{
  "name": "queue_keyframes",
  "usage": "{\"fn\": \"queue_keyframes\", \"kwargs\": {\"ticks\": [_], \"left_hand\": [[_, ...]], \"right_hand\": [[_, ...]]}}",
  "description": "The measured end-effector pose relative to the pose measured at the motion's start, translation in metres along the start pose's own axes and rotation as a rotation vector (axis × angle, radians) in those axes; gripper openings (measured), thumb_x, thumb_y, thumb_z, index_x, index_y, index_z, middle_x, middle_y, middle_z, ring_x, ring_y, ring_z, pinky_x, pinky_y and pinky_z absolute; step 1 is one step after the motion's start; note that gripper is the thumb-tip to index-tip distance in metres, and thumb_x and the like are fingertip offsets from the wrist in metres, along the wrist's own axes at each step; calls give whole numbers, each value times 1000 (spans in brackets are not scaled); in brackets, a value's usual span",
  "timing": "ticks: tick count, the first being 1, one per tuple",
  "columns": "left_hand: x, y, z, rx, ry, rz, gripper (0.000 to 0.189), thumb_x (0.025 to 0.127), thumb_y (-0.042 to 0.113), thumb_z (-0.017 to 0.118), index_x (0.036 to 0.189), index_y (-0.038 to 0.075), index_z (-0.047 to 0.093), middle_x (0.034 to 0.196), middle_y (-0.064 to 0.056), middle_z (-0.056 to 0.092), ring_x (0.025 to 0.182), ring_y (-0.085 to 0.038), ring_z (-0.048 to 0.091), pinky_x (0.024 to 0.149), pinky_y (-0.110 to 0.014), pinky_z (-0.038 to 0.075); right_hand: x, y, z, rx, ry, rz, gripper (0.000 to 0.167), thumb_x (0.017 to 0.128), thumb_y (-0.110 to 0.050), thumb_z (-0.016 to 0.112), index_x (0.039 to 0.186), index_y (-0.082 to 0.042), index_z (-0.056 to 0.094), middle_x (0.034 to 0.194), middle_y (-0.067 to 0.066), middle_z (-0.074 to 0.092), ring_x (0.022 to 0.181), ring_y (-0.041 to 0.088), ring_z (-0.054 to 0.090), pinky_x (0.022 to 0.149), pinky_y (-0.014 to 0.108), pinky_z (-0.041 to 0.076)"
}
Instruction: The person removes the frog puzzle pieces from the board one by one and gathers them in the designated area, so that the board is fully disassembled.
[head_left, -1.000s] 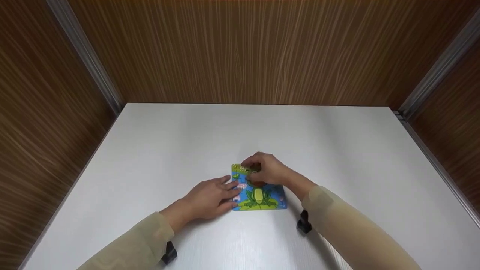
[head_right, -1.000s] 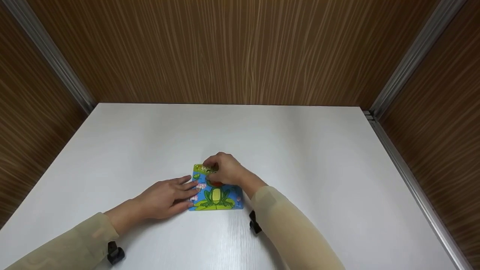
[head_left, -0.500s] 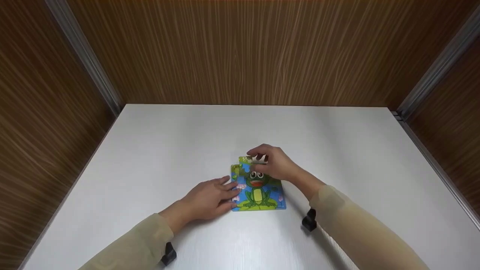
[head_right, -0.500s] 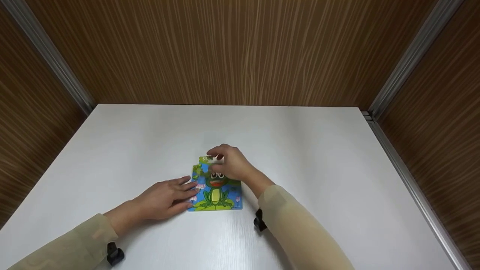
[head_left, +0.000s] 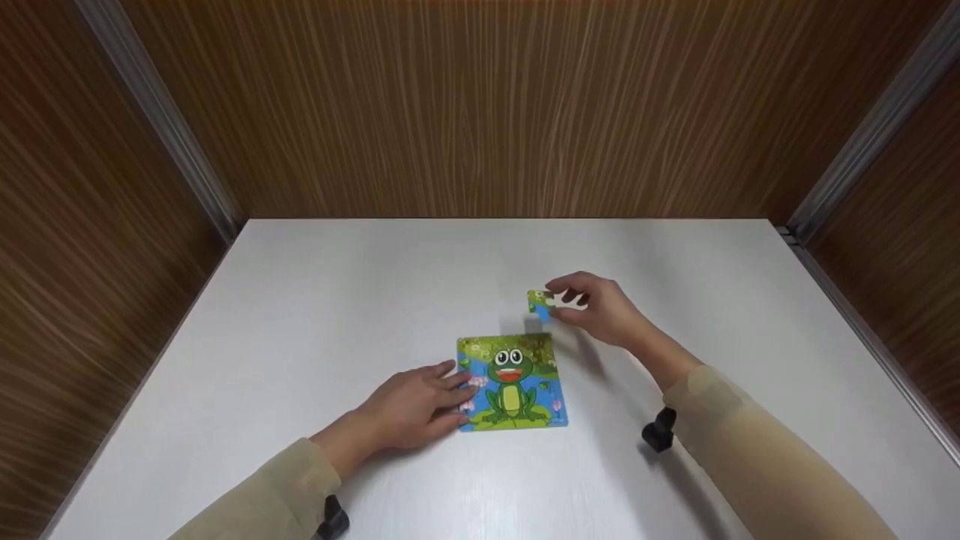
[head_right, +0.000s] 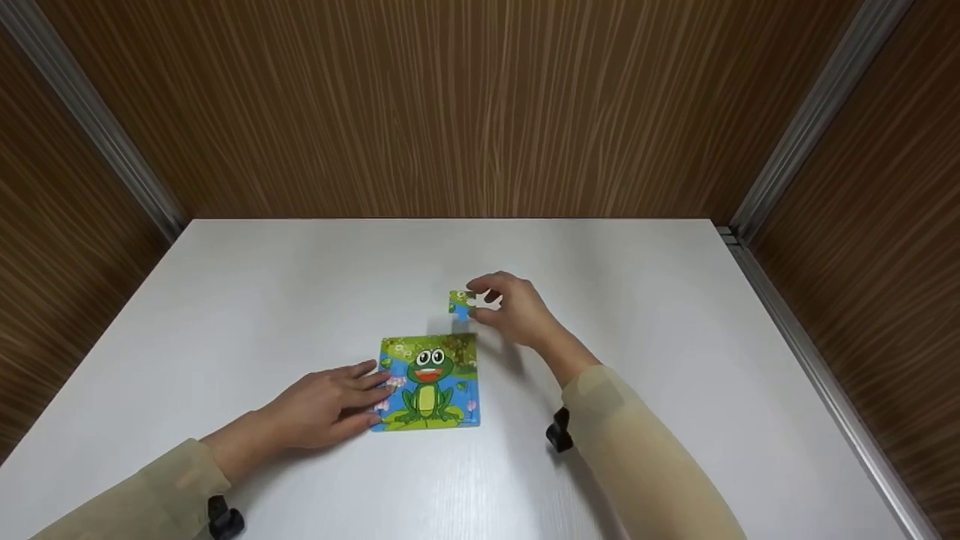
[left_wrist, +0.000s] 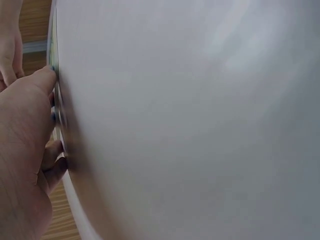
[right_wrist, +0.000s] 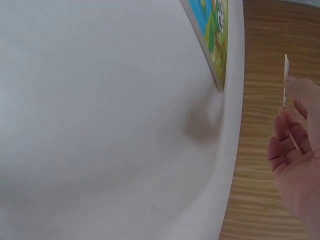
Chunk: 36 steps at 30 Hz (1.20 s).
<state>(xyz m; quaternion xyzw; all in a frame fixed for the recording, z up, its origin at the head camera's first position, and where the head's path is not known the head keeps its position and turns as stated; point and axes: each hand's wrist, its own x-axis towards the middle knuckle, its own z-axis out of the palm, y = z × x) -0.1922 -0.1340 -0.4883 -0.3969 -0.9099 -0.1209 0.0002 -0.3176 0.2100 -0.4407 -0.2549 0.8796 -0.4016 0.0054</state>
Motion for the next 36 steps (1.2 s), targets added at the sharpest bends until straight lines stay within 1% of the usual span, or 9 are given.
{"fn": "queue_keyframes", "kwargs": {"ticks": [5,8,11,13,18,25,31,36], "left_hand": [[-4,0,2,-14,9,-23,49,109,42,54,150,16,63,156,-6,54,148,-38,47,116,-51,44],[-6,0,1,-28,-3,-43,55,108,50,54,151,16,62,156,-6,54,148,-38,46,116,-53,44],[-7,0,1,-38,-18,-59,63,104,59,57,152,17,61,157,-5,53,149,-38,45,114,-55,45],[-6,1,0,-38,-20,-63,67,102,62,59,152,18,61,158,-5,54,149,-38,46,113,-56,46],[-6,1,0,-32,-11,-54,65,101,57,63,151,17,62,157,-6,55,148,-37,47,111,-56,48],[-5,0,0,-63,-21,-62,64,101,55,62,152,17,61,159,-5,53,149,-36,45,112,-56,47],[-3,0,0,-79,-21,-67,65,101,56,61,153,17,60,159,-4,52,151,-35,44,113,-56,46],[-1,1,0,-80,-20,-63,64,101,55,62,153,17,60,159,-4,52,150,-35,44,113,-56,45]], "right_hand": [[-3,17,-6,7,16,29,37,94,-7,80,131,-3,73,127,10,73,112,29,67,97,46,53],[-5,26,-7,21,24,53,38,94,-6,79,131,0,72,127,13,73,113,32,68,100,48,53],[-7,33,-8,33,25,76,37,95,-5,78,131,2,71,127,15,73,115,34,68,103,50,52],[-8,36,-10,43,22,94,37,95,-4,78,131,3,71,128,16,72,117,35,67,105,52,52],[-8,42,-11,29,8,132,38,96,-6,77,133,2,70,131,16,70,119,33,66,106,50,52],[-8,51,-10,-30,0,172,38,97,-6,76,134,0,70,131,16,70,113,31,65,101,46,53],[-7,58,-13,-26,4,212,40,96,-7,77,135,-2,70,132,14,70,117,31,63,105,47,52],[-7,62,-15,-24,-13,236,42,96,-10,79,136,-4,70,134,13,69,120,30,63,109,48,51]]}}
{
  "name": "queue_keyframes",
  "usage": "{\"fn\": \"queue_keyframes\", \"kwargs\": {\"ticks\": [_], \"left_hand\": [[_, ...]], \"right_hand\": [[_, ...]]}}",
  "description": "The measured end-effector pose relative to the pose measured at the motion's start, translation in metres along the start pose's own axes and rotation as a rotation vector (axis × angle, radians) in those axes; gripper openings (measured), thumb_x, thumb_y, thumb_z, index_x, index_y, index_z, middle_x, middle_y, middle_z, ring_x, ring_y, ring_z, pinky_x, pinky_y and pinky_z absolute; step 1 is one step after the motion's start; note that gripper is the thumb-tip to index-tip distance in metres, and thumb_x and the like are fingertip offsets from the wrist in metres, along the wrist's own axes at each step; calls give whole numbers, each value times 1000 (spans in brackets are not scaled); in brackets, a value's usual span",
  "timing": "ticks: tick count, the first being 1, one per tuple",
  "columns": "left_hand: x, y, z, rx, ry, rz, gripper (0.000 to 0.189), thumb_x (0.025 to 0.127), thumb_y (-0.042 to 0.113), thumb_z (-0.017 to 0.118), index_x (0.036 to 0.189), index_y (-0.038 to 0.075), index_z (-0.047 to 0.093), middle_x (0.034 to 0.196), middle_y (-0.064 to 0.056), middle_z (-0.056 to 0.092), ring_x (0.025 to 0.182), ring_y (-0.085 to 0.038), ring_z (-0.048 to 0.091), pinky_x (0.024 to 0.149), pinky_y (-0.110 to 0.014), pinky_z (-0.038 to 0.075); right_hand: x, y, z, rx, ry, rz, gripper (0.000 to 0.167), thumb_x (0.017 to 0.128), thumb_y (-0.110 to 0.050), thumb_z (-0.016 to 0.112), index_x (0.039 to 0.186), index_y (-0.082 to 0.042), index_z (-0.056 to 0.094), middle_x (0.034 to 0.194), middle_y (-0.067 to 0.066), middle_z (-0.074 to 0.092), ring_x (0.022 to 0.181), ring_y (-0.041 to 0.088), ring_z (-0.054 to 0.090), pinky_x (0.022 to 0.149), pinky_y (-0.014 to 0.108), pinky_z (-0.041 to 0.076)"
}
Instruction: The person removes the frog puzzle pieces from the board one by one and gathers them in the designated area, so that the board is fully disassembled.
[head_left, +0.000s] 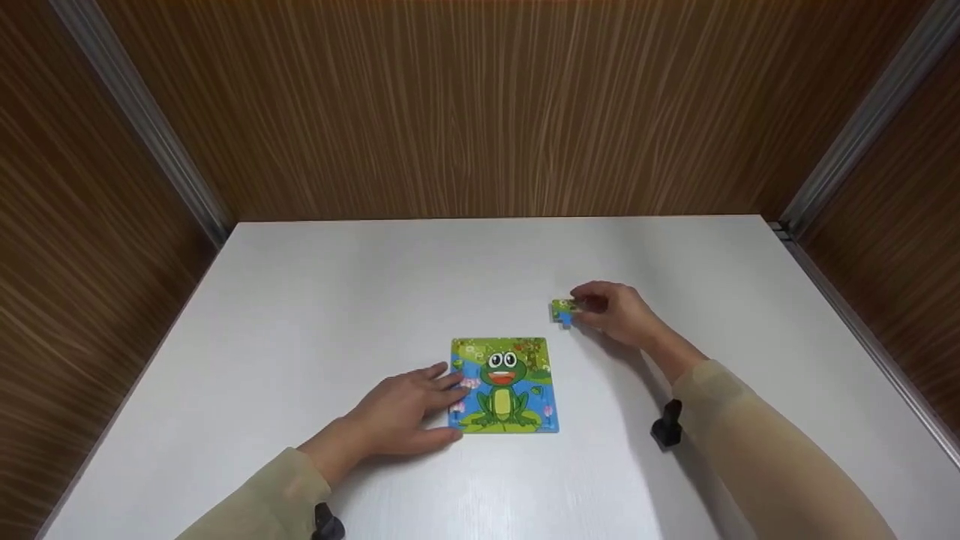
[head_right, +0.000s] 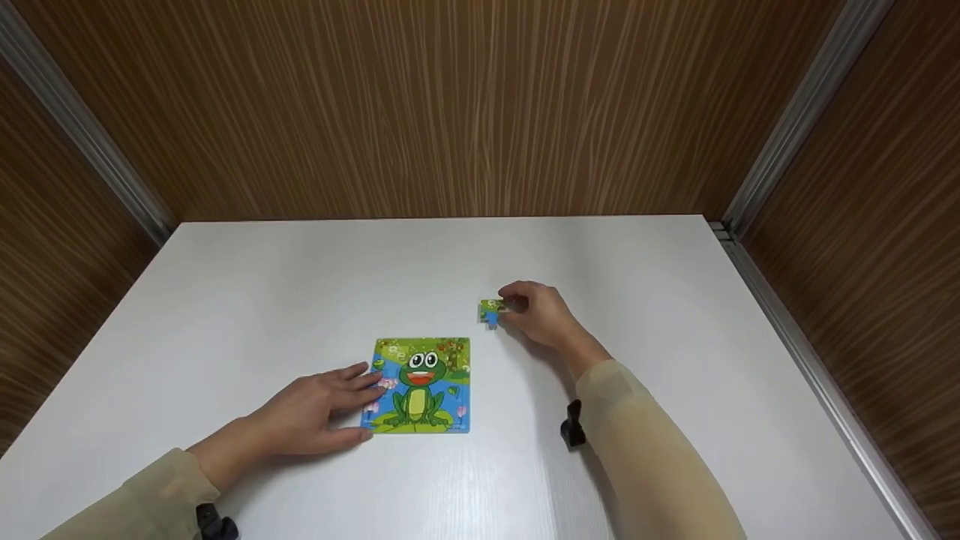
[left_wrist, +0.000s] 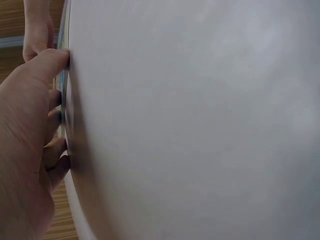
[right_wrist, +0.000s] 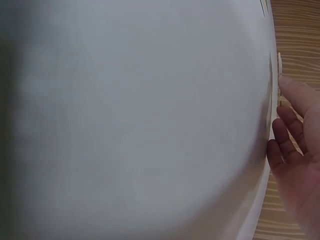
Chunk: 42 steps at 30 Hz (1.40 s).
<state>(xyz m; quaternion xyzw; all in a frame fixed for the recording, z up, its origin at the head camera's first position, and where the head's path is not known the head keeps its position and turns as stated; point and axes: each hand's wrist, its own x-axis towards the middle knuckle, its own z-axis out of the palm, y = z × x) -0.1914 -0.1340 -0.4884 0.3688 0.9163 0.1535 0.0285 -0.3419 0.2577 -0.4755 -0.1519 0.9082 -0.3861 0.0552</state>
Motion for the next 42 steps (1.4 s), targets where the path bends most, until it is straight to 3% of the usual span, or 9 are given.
{"fn": "queue_keyframes", "kwargs": {"ticks": [17,23,32,42], "left_hand": [[-1,-5,3,15,15,-1,64,100,56,62,153,19,60,159,-2,52,150,-32,45,114,-54,46],[5,-4,2,16,6,18,64,101,54,62,153,18,60,159,-3,52,150,-34,44,113,-54,46],[11,-4,-1,12,-9,1,65,101,55,61,154,18,59,160,-3,51,151,-34,43,114,-55,45],[19,-3,-2,39,-8,22,64,101,52,62,153,15,61,158,-8,53,150,-35,45,115,-54,45]], "right_hand": [[1,4,2,1,-25,7,46,94,-10,80,138,-2,68,139,16,67,132,33,60,113,50,47],[-3,4,-4,24,5,17,46,96,-11,79,140,-3,67,136,16,67,126,33,61,110,49,50],[-8,-28,-6,64,-4,-100,41,96,-11,78,135,0,69,132,17,69,120,32,64,106,50,53],[-15,-63,25,92,-117,-219,40,95,-12,81,133,-1,72,124,18,71,114,31,65,102,48,55]]}}
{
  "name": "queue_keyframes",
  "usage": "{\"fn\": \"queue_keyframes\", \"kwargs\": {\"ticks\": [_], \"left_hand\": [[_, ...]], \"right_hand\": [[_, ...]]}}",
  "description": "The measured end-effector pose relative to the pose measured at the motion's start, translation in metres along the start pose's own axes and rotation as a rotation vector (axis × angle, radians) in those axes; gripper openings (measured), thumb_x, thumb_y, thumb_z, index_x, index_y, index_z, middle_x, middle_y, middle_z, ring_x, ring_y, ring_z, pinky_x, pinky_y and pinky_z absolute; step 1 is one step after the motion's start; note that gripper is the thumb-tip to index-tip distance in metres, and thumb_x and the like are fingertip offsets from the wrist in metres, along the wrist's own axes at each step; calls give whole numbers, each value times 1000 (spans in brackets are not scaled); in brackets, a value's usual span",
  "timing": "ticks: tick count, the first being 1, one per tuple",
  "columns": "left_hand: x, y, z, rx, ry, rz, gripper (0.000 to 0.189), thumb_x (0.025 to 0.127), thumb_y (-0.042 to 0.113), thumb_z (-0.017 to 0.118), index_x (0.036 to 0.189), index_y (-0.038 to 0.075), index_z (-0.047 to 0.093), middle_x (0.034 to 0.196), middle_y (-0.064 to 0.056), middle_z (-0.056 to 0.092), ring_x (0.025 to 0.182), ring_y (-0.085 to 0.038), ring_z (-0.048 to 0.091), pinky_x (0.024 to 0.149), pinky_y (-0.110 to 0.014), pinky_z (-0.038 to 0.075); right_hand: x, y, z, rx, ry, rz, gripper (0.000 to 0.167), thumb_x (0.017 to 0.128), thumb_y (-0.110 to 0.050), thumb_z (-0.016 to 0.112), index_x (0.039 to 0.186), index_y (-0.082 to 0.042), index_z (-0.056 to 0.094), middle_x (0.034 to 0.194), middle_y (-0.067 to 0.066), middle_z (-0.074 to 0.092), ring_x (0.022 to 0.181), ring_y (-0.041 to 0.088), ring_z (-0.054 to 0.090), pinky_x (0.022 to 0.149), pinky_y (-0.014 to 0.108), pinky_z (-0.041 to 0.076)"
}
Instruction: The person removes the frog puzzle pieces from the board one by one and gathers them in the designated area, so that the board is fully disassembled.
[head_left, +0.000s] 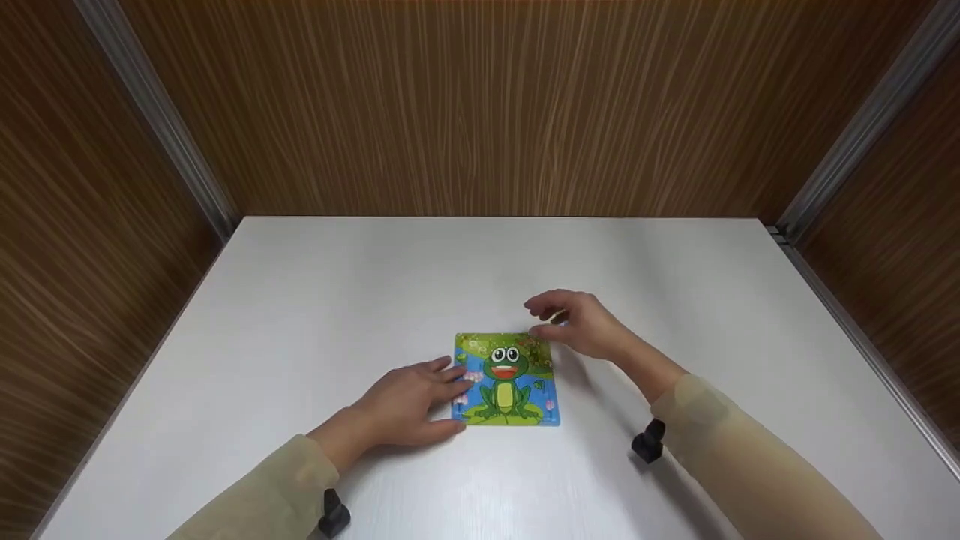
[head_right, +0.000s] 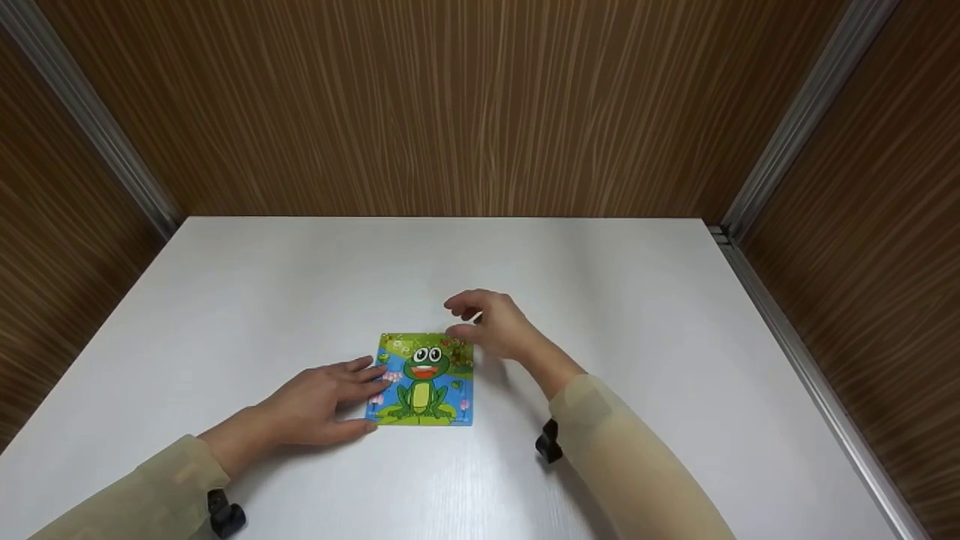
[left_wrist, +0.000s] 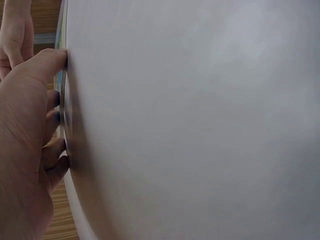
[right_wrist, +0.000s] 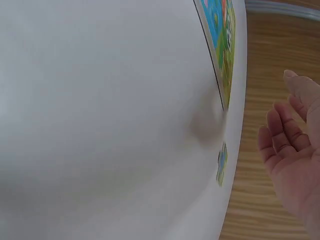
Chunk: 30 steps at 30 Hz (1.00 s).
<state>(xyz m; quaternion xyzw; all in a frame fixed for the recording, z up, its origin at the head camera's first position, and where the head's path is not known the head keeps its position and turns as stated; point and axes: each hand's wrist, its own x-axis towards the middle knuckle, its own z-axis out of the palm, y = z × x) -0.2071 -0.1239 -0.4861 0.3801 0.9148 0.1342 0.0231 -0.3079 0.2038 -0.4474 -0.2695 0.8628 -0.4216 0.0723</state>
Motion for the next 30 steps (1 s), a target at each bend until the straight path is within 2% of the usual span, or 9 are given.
{"fn": "queue_keyframes", "kwargs": {"ticks": [6,12,19,23,30], "left_hand": [[2,1,-1,22,-24,-6,64,100,52,61,153,15,60,159,-8,53,150,-36,45,116,-53,44],[3,1,-3,34,-37,-1,65,100,53,60,153,16,60,159,-7,52,150,-35,46,116,-52,44],[11,7,-8,101,-35,43,68,101,54,58,153,11,59,159,-10,52,152,-33,42,124,-48,34],[18,14,-9,98,-34,63,69,102,55,57,156,12,56,162,-8,49,154,-32,38,126,-45,30],[22,17,3,103,-51,64,70,105,58,52,162,16,47,165,-1,45,155,-30,36,124,-43,34]], "right_hand": [[4,-2,23,10,-80,4,39,96,-12,79,134,-3,71,122,12,73,110,24,67,100,44,57],[7,0,37,12,-128,25,37,97,-11,78,133,-5,72,118,8,74,105,21,67,96,40,57],[12,3,40,13,-119,50,39,95,-12,81,133,-7,72,116,5,72,101,20,64,92,36,54],[13,5,40,17,-130,36,42,93,-12,83,134,-7,71,117,5,70,102,20,62,92,36,52],[8,8,45,1,-149,22,41,94,-10,82,134,-8,71,118,4,67,101,19,60,89,35,51]]}}
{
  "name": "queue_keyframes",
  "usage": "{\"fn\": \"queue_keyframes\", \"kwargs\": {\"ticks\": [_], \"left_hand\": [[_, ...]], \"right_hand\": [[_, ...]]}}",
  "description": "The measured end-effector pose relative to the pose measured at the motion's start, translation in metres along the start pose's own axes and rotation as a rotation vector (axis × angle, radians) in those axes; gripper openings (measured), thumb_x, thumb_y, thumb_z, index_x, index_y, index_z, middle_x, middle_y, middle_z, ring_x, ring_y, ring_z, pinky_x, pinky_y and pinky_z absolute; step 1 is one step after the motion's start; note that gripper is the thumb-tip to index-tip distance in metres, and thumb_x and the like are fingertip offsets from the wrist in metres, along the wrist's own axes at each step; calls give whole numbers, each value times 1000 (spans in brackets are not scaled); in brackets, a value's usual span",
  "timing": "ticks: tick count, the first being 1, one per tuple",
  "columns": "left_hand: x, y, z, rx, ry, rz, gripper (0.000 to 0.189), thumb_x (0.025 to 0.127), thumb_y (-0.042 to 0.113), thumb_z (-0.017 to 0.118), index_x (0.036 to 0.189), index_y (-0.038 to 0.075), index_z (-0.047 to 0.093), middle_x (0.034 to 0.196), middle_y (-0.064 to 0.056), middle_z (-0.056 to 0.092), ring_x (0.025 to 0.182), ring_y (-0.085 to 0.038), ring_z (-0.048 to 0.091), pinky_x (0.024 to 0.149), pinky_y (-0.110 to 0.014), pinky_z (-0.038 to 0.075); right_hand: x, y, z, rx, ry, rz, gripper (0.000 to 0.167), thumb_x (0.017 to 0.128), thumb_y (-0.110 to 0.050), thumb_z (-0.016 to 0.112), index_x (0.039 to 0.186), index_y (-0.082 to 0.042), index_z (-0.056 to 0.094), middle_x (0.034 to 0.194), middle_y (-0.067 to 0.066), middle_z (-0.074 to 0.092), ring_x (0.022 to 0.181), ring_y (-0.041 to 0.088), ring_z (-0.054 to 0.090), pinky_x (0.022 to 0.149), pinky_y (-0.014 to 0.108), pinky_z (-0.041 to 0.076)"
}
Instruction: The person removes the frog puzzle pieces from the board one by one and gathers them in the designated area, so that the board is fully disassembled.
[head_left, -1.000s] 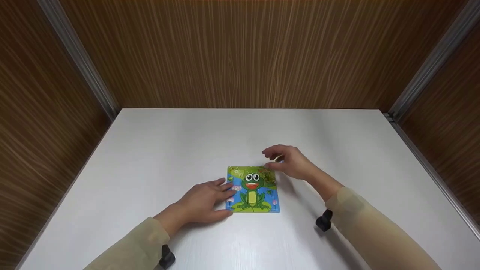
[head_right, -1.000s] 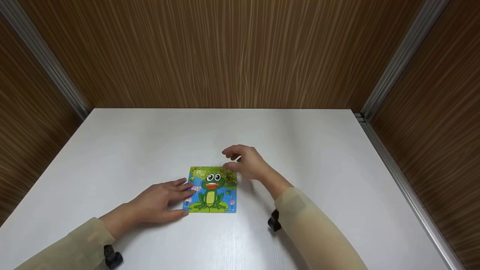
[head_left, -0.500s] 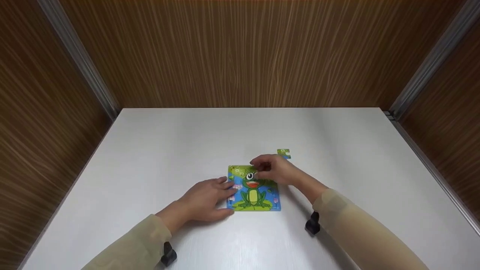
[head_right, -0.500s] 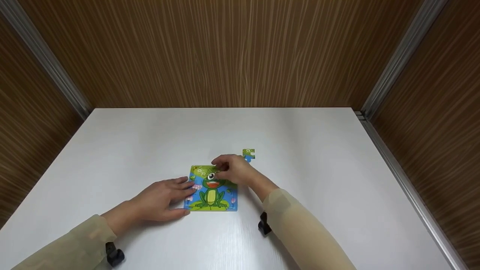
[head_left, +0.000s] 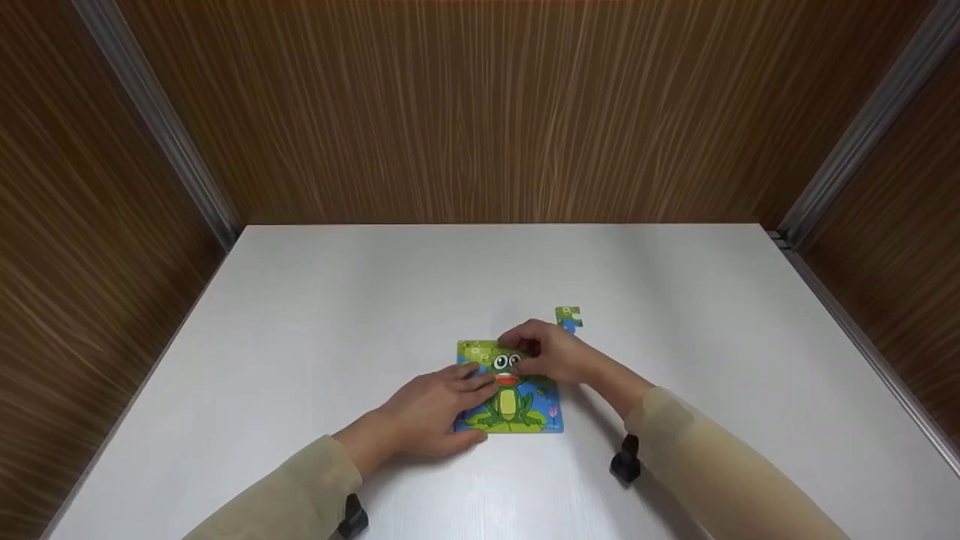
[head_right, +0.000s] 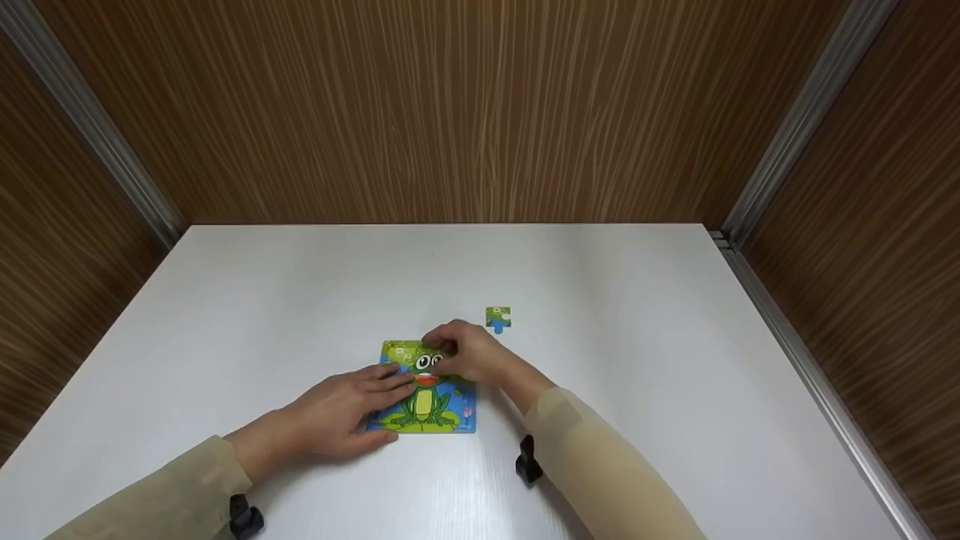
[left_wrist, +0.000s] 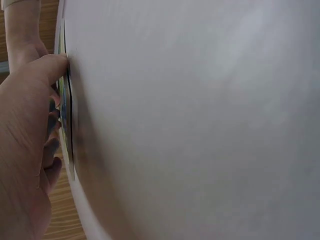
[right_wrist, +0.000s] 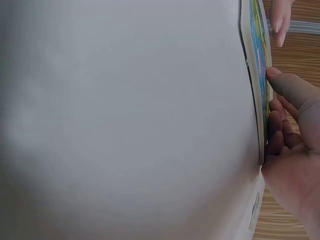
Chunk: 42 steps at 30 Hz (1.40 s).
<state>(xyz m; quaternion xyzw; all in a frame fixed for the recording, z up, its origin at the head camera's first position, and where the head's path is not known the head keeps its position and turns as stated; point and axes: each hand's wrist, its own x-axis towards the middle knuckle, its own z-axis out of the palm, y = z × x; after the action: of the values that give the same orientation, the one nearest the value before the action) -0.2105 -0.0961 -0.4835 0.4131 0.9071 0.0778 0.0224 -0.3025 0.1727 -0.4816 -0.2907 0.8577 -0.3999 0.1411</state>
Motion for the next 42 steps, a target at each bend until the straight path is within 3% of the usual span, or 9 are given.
{"fn": "queue_keyframes", "kwargs": {"ticks": [5,14,26,34,42], "left_hand": [[-1,2,5,-24,-39,-12,69,107,57,48,164,17,44,168,2,39,157,-29,34,122,-44,38],[-1,2,0,-29,-61,-32,69,108,56,45,166,18,39,169,2,36,159,-28,29,123,-45,35],[-4,-2,3,-9,-34,-6,68,109,55,44,165,16,41,167,-1,39,158,-26,30,123,-44,36],[-3,-2,5,-31,-32,-8,68,108,56,46,165,17,42,167,-1,38,158,-25,29,123,-44,35],[-3,-2,9,-46,-39,-12,68,108,56,45,165,18,41,169,1,36,158,-26,29,124,-45,34]], "right_hand": [[-3,0,1,-22,-22,12,45,95,-11,82,138,-10,70,121,3,66,103,18,59,92,36,50],[2,-8,-5,-70,-73,10,48,97,-13,79,144,-12,68,125,4,63,102,20,53,91,35,47],[6,-16,-5,-102,-132,6,46,101,-13,75,146,-16,67,131,4,61,111,20,53,100,39,46],[8,-15,-6,-113,-171,-15,43,101,-9,73,144,-15,69,129,5,60,108,19,51,97,39,46],[10,-14,-6,-138,-216,25,42,102,-8,70,143,-18,70,131,6,58,115,22,51,103,44,45]]}}
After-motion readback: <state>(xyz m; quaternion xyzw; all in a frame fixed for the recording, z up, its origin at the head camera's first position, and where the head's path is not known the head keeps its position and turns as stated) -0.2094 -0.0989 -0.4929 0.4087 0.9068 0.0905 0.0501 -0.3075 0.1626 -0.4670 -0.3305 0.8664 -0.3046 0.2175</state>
